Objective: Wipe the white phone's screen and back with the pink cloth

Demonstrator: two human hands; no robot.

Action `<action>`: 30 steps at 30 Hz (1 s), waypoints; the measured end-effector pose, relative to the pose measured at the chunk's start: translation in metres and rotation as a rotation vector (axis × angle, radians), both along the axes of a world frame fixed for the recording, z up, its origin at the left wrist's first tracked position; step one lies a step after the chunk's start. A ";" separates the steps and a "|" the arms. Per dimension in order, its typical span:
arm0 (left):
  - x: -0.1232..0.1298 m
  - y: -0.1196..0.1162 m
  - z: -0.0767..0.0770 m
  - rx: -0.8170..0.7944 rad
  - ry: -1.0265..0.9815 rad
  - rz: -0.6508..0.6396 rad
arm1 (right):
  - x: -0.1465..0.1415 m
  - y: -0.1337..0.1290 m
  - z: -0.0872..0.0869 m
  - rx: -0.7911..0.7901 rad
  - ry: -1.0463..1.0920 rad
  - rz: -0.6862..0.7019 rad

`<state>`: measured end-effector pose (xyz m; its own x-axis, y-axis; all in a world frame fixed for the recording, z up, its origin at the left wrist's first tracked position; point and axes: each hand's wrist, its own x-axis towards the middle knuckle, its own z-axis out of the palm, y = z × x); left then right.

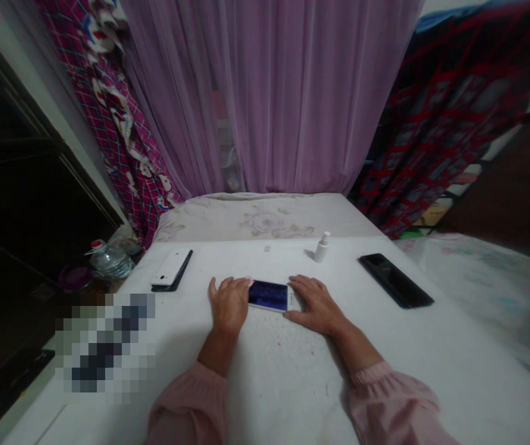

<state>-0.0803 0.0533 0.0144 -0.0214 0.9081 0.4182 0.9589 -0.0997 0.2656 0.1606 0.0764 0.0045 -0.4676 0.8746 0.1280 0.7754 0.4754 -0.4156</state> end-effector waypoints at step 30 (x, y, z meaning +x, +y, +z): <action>0.037 -0.022 0.008 -0.037 -0.007 -0.221 | 0.002 0.002 -0.009 0.055 0.016 0.008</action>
